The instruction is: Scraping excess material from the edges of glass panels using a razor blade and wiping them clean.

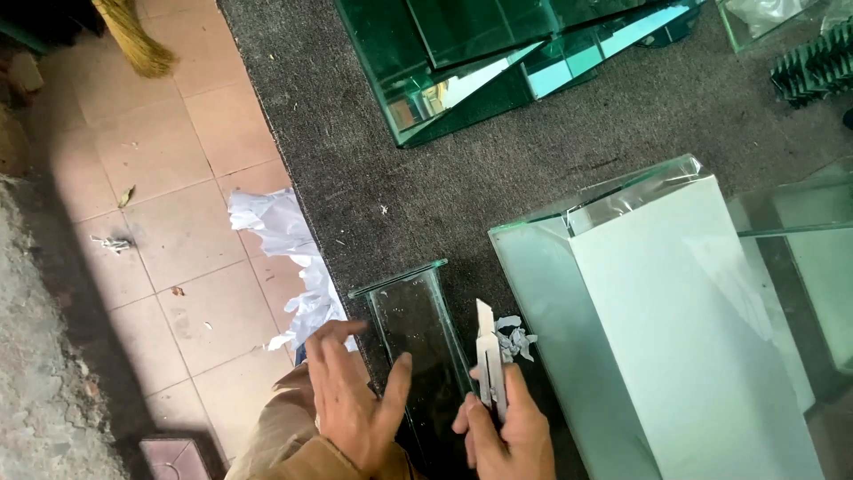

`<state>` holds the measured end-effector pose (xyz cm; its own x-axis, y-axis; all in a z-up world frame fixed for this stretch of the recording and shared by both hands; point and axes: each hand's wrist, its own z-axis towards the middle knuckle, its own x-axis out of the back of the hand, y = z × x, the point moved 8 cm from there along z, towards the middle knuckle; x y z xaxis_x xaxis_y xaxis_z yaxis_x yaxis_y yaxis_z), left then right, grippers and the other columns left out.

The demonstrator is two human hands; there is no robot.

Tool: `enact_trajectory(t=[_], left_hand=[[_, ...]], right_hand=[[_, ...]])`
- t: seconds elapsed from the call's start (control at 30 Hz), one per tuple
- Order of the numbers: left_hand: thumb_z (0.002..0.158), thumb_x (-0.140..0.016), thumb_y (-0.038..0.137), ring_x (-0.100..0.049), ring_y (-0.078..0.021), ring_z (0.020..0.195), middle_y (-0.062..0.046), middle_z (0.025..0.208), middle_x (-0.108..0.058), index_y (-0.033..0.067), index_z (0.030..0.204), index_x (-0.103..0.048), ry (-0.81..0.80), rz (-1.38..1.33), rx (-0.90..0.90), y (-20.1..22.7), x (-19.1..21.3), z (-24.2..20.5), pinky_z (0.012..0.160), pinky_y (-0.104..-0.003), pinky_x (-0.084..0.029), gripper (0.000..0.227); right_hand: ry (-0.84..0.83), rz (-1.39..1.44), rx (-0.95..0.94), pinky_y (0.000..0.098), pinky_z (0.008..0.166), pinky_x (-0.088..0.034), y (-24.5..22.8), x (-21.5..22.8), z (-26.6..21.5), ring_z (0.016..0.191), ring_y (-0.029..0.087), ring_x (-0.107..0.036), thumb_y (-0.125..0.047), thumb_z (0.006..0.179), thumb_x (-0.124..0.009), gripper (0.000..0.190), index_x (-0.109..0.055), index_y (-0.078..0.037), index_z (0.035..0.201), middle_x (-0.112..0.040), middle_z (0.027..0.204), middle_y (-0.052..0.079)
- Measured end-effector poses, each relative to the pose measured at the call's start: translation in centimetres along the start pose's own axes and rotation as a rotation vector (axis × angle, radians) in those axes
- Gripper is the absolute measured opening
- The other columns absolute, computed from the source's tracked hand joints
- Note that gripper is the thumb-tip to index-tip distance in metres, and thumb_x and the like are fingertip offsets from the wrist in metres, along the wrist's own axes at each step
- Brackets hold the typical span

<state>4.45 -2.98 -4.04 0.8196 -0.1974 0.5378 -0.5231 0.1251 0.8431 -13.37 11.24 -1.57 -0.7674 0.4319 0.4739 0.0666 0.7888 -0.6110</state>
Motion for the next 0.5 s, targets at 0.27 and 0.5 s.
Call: enact_trajectory(t=[0.27, 0.5], left_hand=[[0.104, -0.061, 0.042, -0.067, -0.0284, 0.124, -0.003, 0.131, -0.079, 0.0139, 0.139, -0.074, -0.144, 0.159, -0.438, 6.9, -0.3, 0.5, 0.1, -0.05, -0.041, 0.047], [0.105, -0.051, 0.032, -0.063, -0.032, 0.138, -0.005, 0.142, -0.077, 0.0112, 0.149, -0.069, -0.185, 0.192, -0.458, 5.3, -1.8, 0.0, 0.111, -0.055, -0.039, 0.052]], right_hand=[[-0.01, -0.628, 0.166, 0.0488, 0.087, -0.06, -3.1, -2.3, 1.0, 0.101, 0.033, -0.077, -0.047, 0.108, -0.043, 0.061, -0.046, -0.057, 0.168, -0.07, 0.129, -0.003], [-0.079, -0.889, 0.08, 0.0574, 0.083, -0.06, -3.7, -4.0, 1.8, 0.086, 0.045, -0.077, -0.054, 0.109, -0.045, 0.063, -0.036, -0.064, 0.17, -0.064, 0.11, 0.005]])
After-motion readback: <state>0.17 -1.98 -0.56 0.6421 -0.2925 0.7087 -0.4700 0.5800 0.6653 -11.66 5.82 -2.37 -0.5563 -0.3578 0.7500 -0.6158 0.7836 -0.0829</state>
